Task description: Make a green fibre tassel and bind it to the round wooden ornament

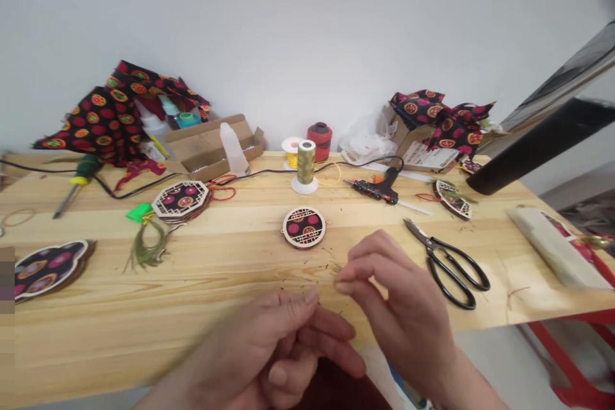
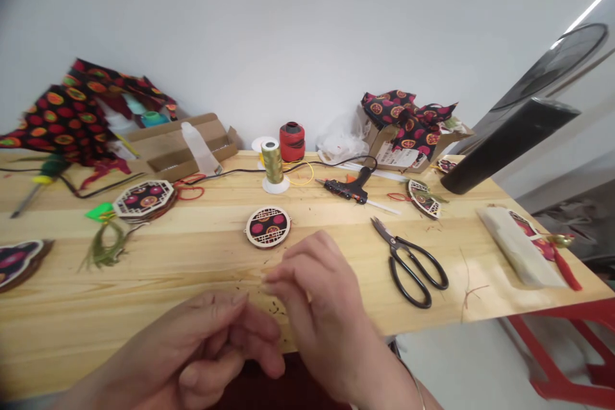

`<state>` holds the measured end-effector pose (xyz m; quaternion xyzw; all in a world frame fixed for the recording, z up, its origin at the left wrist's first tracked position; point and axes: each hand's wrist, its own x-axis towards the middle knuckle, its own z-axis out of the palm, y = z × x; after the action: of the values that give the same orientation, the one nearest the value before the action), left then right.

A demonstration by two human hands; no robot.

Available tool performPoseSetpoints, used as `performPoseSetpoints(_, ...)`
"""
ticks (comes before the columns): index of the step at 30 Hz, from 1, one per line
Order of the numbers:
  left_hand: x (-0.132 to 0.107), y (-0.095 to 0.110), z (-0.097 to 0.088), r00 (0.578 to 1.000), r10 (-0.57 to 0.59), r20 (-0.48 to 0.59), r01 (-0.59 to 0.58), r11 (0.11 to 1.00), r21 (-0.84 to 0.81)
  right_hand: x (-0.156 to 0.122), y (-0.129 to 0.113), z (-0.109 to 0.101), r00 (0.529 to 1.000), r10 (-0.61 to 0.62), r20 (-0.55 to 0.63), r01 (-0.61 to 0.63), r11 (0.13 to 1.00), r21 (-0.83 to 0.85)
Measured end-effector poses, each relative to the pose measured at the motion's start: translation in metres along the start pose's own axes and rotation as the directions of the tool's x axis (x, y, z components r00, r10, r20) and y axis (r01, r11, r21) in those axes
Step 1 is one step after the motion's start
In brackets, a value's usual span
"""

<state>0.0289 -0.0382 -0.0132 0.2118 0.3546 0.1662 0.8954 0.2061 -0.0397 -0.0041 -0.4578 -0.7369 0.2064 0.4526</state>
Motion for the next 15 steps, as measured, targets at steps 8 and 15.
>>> performPoseSetpoints(8, 0.012, -0.005, -0.007, 0.996, 0.087, -0.004, -0.087, 0.99, -0.107, -0.021, -0.006, 0.015, 0.933, -0.268, 0.241, 0.319, 0.924, -0.209)
performPoseSetpoints(15, 0.017, -0.008, -0.015, 0.993, 0.1, -0.058, -0.102, 0.995, -0.021, -0.032, 0.006, 0.023, 0.867, -0.358, 0.345, 0.433, 0.885, -0.17)
